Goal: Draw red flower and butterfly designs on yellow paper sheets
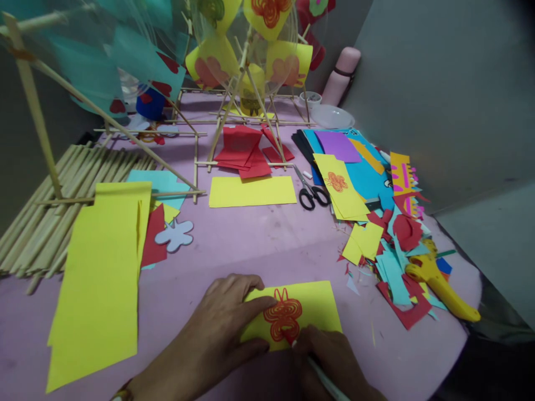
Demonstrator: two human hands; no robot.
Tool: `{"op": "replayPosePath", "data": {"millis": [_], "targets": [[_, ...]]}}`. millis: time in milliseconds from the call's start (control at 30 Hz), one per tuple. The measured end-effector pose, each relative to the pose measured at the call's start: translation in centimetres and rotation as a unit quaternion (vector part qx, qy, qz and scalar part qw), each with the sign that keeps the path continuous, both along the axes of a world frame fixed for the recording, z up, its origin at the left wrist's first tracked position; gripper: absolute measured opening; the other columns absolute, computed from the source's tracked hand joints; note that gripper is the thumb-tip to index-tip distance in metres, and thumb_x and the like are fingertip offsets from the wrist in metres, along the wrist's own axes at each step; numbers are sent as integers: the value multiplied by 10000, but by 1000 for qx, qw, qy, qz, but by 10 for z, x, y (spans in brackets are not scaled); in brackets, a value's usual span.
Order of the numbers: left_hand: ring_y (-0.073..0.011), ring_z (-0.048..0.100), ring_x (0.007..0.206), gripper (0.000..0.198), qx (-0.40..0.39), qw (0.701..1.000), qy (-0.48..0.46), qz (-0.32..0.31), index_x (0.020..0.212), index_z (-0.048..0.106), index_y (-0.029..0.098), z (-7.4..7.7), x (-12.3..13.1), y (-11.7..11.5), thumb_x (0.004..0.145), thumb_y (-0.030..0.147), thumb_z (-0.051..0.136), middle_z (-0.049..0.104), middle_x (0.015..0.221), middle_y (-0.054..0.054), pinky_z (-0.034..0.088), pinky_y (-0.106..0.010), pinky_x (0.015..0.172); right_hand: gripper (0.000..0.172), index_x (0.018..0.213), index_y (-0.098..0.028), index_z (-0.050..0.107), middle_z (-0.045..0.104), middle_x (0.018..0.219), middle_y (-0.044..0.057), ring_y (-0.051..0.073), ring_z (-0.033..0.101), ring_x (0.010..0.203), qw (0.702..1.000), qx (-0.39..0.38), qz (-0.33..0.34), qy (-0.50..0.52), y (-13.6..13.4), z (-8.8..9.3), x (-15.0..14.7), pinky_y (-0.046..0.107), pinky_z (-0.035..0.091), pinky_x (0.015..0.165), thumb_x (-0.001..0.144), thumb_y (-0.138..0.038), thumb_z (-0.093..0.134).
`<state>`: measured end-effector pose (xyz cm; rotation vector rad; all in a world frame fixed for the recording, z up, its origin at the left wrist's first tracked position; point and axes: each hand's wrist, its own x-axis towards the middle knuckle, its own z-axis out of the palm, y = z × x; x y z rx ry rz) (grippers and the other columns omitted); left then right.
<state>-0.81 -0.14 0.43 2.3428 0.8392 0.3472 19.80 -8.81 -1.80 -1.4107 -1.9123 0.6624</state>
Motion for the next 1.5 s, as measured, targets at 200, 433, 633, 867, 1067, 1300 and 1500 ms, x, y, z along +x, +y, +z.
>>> {"op": "replayPosePath", "data": {"millis": [200, 433, 633, 867, 1067, 1300, 1500], "targets": [[-253, 448, 1051, 575, -9, 1000, 4, 1, 1228, 447, 358, 1, 0, 0, 738, 171, 681, 457, 1224, -15, 339, -411, 854, 159, 700, -226, 538, 674, 552, -45, 107, 610, 427, 996, -62, -5, -65, -2, 12, 5, 157, 383, 440, 730, -98, 449], [-252, 457, 1043, 555, -6, 1000, 7, -1, 1226, 452, 357, 1, 0, 1, 747, 201, 687, 470, 1213, -20, 355, -409, 847, 191, 677, -221, 542, 686, 583, -50, 96, 628, 461, 994, -92, -3, -62, 0, 12, 4, 129, 399, 446, 707, -59, 446], [-248, 451, 1059, 596, -8, 1000, 12, 8, 1227, 448, 362, 2, 2, 1, 725, 160, 698, 464, 1223, -11, 346, -408, 869, 177, 688, -214, 541, 674, 562, -45, 90, 603, 423, 996, -66, 14, -52, 1, 13, 4, 142, 395, 436, 741, -72, 451], [-247, 452, 1058, 588, -6, 1000, 11, 4, 1227, 451, 363, 2, 0, -1, 728, 173, 698, 469, 1219, -12, 346, -407, 867, 153, 725, -214, 530, 676, 572, -47, 97, 616, 439, 997, -43, 33, -51, 1, 12, 6, 146, 388, 434, 693, -82, 459], [-247, 456, 1050, 586, 2, 1000, 9, 6, 1227, 459, 358, 1, 0, 0, 726, 175, 700, 470, 1217, -14, 353, -405, 859, 117, 655, -225, 480, 644, 499, -62, 90, 560, 356, 998, -12, 14, -58, 1, 4, 1, 151, 334, 367, 645, -117, 438], [-243, 468, 1042, 554, 4, 1000, 12, 8, 1219, 476, 350, 2, 1, 0, 733, 182, 682, 485, 1209, -15, 364, -397, 854, 153, 681, -225, 493, 618, 492, -75, 74, 503, 339, 998, -16, 6, -63, -1, 4, 2, 160, 319, 378, 691, -86, 428], [-249, 462, 1048, 596, -2, 1000, 8, 5, 1231, 455, 359, 1, 0, -1, 722, 166, 697, 479, 1211, -13, 357, -406, 856, 155, 649, -226, 476, 630, 517, -70, 86, 546, 390, 997, -71, 5, -41, -2, 8, 6, 151, 323, 378, 710, -89, 436]]}}
